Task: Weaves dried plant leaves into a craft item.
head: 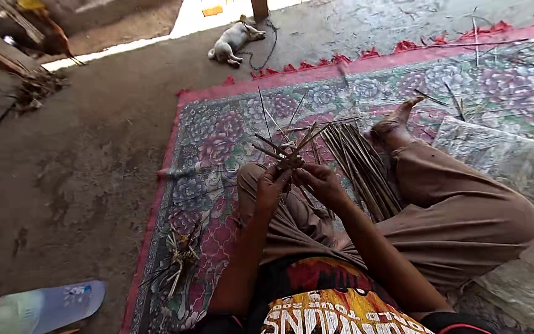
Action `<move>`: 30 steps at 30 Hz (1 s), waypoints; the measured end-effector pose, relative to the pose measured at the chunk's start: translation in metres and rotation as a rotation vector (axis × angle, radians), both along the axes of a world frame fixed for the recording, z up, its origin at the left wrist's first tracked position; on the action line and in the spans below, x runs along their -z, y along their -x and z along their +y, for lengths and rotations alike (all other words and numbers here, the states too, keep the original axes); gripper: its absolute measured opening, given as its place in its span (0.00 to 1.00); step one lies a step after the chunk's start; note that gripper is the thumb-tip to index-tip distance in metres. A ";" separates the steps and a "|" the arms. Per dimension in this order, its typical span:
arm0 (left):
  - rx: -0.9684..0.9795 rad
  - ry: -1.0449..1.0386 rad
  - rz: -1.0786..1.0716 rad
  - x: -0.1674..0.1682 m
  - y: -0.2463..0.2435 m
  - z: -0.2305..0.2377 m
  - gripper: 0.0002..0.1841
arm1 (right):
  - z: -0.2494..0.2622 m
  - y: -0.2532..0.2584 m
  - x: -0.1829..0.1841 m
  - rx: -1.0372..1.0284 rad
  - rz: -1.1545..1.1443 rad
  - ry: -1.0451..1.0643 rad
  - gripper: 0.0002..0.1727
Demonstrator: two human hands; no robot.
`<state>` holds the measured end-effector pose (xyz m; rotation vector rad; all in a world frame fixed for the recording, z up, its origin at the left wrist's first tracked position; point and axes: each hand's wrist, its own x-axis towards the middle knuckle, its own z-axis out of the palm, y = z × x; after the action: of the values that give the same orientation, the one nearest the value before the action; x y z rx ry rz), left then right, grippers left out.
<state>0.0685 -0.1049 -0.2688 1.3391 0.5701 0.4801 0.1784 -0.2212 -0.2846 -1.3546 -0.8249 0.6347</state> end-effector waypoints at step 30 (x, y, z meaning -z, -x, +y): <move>0.329 -0.049 0.108 0.031 0.016 0.033 0.05 | -0.008 -0.030 0.034 -0.196 0.295 0.078 0.05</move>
<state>0.0529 -0.0724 -0.2996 1.4791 0.4169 0.1544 0.2087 -0.2294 -0.3181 -1.2202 -0.7031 1.0030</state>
